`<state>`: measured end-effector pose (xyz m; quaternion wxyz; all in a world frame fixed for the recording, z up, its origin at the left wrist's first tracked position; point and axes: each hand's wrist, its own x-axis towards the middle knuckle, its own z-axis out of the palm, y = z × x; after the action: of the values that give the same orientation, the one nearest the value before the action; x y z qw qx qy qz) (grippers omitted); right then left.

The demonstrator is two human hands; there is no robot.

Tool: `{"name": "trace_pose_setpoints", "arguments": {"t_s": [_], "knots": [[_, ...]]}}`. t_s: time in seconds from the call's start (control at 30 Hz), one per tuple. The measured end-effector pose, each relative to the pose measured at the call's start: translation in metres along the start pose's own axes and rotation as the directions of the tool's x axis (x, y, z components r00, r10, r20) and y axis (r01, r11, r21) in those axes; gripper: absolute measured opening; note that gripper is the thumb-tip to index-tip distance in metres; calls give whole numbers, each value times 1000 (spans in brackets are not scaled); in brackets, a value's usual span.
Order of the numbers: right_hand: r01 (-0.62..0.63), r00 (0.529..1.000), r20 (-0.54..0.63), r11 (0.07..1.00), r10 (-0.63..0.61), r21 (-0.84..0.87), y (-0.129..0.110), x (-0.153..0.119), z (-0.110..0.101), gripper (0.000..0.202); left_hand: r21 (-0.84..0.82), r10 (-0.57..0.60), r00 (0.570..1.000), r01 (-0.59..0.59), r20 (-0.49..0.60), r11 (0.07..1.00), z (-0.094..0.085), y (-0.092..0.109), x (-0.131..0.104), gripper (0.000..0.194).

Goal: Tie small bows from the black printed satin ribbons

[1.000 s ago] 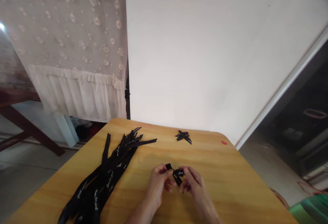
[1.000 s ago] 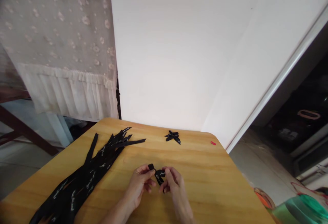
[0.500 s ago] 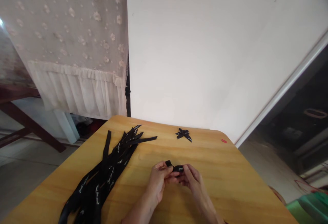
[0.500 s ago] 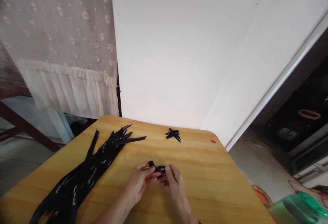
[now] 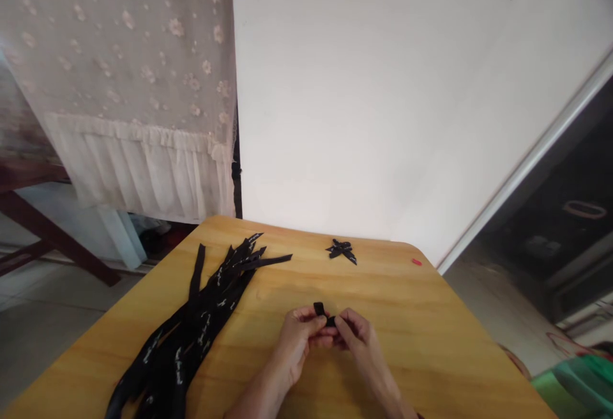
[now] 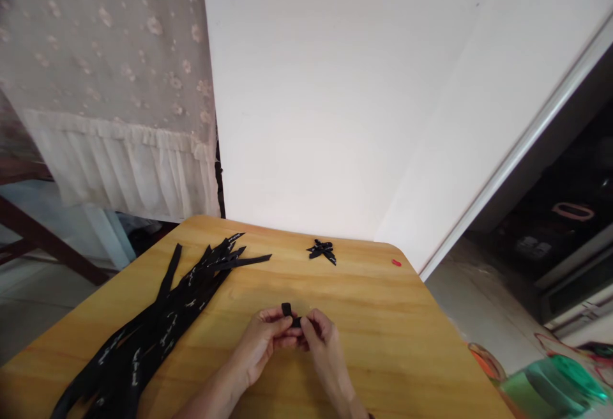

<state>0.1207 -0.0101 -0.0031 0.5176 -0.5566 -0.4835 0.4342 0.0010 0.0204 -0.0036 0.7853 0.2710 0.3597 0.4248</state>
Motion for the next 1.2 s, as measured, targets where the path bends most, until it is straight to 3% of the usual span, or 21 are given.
{"name": "trace_pose_setpoints", "arguments": {"t_s": [0.43,0.6,0.8,1.0,1.2], "knots": [[60,998,21,997,-59,-48,1,-4,6,29,28,68,992,-65,-104,997,1,-3,3,22],[75,997,-1,996,-75,-50,0,-5,7,30,36,84,992,-81,-94,996,0,-2,3,23],[37,998,-42,999,-37,-14,-4,-1,0,33,-39,14,999,-12,50,999,2,3,-1,19],[-40,995,-94,999,39,-9,-8,3,-15,39,46,-11,995,7,96,999,-2,4,-2,26],[-43,999,31,995,40,94,-16,-5,-10,20,3,-133,970,135,202,991,-4,6,-6,39]]}}
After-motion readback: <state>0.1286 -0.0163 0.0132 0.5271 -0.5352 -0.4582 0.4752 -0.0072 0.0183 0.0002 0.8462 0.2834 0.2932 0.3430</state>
